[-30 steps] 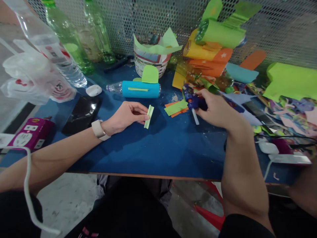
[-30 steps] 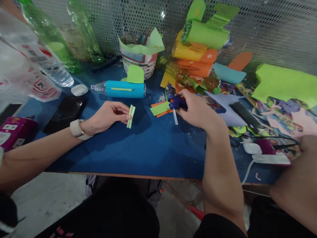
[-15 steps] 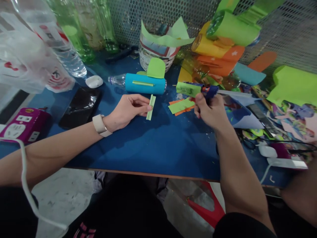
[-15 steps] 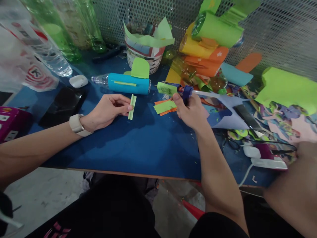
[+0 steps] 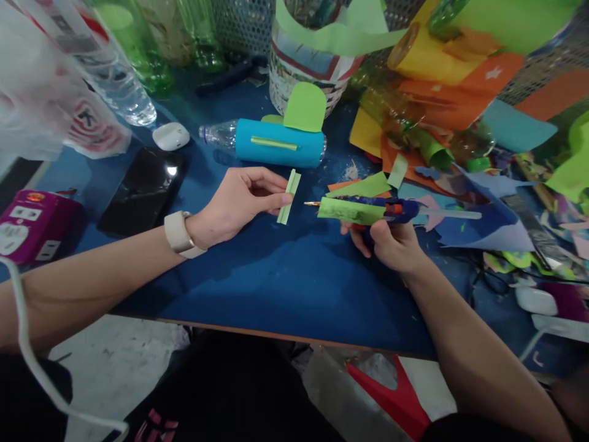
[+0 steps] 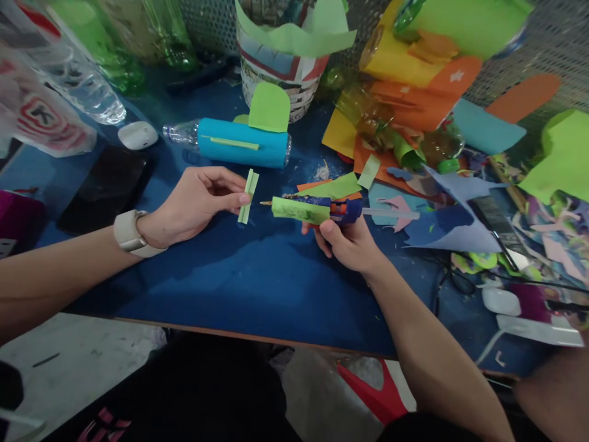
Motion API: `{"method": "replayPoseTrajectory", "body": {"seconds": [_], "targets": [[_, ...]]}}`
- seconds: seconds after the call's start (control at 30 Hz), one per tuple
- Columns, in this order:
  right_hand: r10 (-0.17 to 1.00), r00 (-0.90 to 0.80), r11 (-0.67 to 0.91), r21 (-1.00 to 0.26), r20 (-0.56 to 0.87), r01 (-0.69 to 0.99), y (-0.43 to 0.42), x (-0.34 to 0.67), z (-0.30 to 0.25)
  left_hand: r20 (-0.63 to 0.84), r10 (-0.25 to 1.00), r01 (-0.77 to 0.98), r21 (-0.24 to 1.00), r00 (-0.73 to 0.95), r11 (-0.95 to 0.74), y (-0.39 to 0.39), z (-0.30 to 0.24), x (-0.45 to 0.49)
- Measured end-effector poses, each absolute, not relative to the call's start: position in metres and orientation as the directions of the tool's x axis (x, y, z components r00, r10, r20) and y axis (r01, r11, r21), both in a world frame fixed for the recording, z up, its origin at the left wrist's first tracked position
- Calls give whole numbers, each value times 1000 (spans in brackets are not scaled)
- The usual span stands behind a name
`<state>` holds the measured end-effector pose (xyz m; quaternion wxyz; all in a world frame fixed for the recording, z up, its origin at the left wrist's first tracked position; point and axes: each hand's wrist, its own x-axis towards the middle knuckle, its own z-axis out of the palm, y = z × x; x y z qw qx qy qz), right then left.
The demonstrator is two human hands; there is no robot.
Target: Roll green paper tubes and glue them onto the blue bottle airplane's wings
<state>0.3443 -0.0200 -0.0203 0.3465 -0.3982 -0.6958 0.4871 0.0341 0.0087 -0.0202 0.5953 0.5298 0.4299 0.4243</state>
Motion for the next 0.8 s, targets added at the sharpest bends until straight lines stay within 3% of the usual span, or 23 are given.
{"method": "replayPoseTrajectory", "body": {"seconds": [0.13, 0.53, 0.8], "targets": [[863, -503, 205, -945, 52, 254, -26, 341, -19, -69, 952, -24, 997, 297, 79, 8, -17, 34], [894, -444, 169, -879, -54, 447, -32, 335, -20, -6, 948, -35, 999, 318, 18, 9, -22, 32], [874, -486, 250, -865, 9, 434, -30, 335, -21, 29, 946, -74, 997, 323, -5, 10, -24, 33]]}}
